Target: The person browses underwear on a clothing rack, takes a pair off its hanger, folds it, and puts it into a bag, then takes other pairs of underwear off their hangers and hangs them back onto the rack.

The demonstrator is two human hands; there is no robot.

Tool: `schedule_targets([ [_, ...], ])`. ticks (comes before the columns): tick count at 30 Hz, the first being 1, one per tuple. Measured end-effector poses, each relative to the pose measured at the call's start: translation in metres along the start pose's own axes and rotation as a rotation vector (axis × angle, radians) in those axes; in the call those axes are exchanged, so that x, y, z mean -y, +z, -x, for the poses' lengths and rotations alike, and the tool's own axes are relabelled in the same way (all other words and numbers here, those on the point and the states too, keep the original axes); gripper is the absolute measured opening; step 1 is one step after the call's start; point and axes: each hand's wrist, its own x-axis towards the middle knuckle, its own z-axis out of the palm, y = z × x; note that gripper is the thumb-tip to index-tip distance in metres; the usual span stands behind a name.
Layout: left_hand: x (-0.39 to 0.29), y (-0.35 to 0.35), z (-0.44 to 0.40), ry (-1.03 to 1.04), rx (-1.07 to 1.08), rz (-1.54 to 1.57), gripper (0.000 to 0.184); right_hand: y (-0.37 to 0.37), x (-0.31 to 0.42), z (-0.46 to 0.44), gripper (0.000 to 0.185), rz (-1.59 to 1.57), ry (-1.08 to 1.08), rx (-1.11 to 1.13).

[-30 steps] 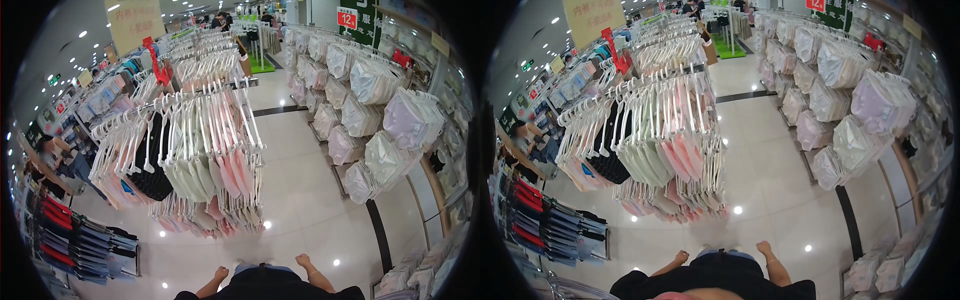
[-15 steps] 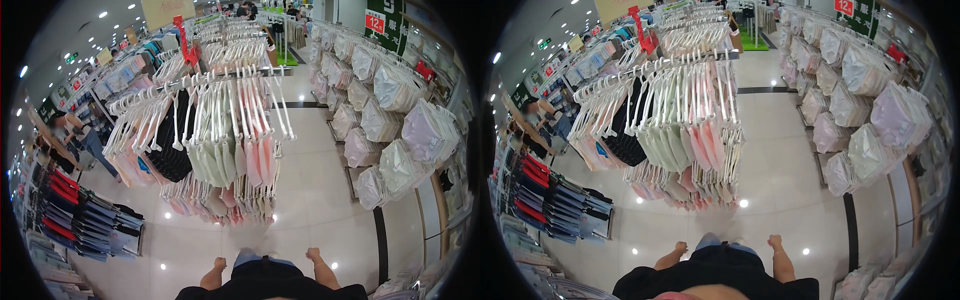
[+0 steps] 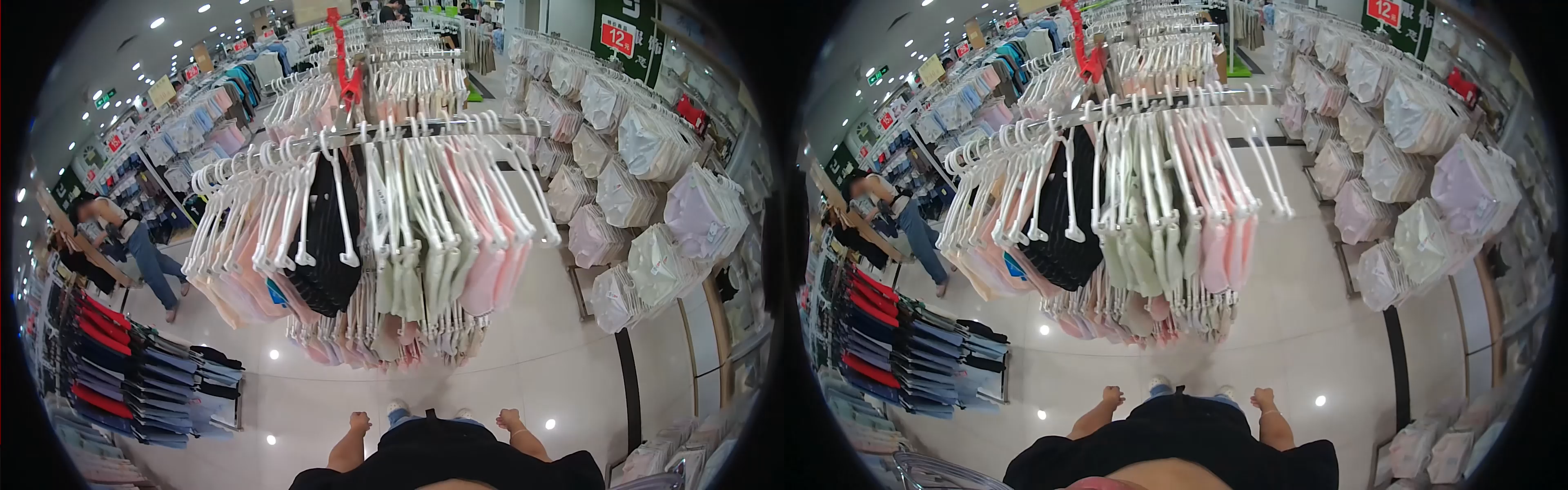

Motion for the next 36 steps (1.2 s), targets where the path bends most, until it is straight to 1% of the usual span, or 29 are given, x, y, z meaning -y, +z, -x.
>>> schedule_targets([
  [3,-0.017,-0.027,-0.015,-0.105,0.092,0.023,0.033,0.023,0.000,0.007,0.017,-0.071,-0.021,-0.020],
  [5,-0.023,-0.040,-0.027,-0.134,0.128,-0.011,0.033,0.042,0.018,0.013,0.016,-0.098,-0.042,-0.038],
  [7,-0.026,-0.052,-0.037,-0.156,0.155,-0.039,0.033,0.058,0.033,0.021,0.016,-0.085,-0.109,-0.032],
  [8,-0.027,-0.058,-0.041,-0.139,0.182,-0.015,0.033,0.064,0.035,0.025,0.016,-0.078,-0.138,-0.032],
  [11,-0.032,-0.073,-0.037,-0.106,0.249,0.060,0.032,0.072,0.031,0.022,0.016,-0.155,-0.115,-0.049],
  [13,-0.028,-0.088,-0.033,-0.111,0.246,0.110,0.031,0.075,0.019,0.029,0.016,-0.154,-0.060,-0.095],
  [14,-0.023,-0.095,-0.036,-0.137,0.198,0.074,0.030,0.075,0.011,0.031,0.016,-0.151,-0.032,-0.119],
  [17,-0.012,-0.114,-0.046,-0.225,0.150,0.127,0.029,0.077,-0.024,0.030,0.016,-0.257,0.095,-0.096],
  [21,-0.026,-0.117,-0.063,-0.232,0.091,0.158,0.029,0.077,-0.045,0.047,0.019,-0.257,0.208,-0.084],
  [23,-0.053,-0.109,-0.064,-0.053,0.126,0.088,0.027,0.076,-0.041,0.055,0.017,-0.249,0.242,-0.058],
  [25,-0.082,-0.100,-0.067,0.086,0.175,0.034,0.024,0.072,-0.026,0.065,0.015,-0.310,0.237,-0.074],
  [27,-0.109,-0.089,-0.064,0.242,0.180,0.021,0.024,0.063,-0.018,0.056,0.015,-0.374,0.233,-0.119],
  [29,-0.147,-0.081,-0.040,0.385,0.185,0.009,0.024,0.055,-0.001,0.031,0.013,-0.393,0.242,-0.090],
  [31,-0.177,-0.079,-0.022,0.540,0.246,0.106,0.020,0.048,-0.003,-0.041,0.012,0.385,-0.408,-0.026],
  [33,-0.195,-0.079,-0.017,0.795,0.249,0.129,0.017,0.052,0.055,-0.052,0.015,0.624,-0.842,-0.076],
  [34,-0.206,-0.080,-0.013,0.937,0.224,0.044,0.014,0.063,0.115,0.003,0.017,0.260,-0.439,-0.117],
  [35,-0.217,-0.079,-0.001,1.028,0.152,-0.059,0.014,0.070,0.141,0.010,0.019,0.211,-0.505,-0.067],
  [36,-0.228,-0.081,0.014,1.118,0.075,-0.163,0.014,0.079,0.163,0.021,0.020,0.221,-0.591,-0.075],
])
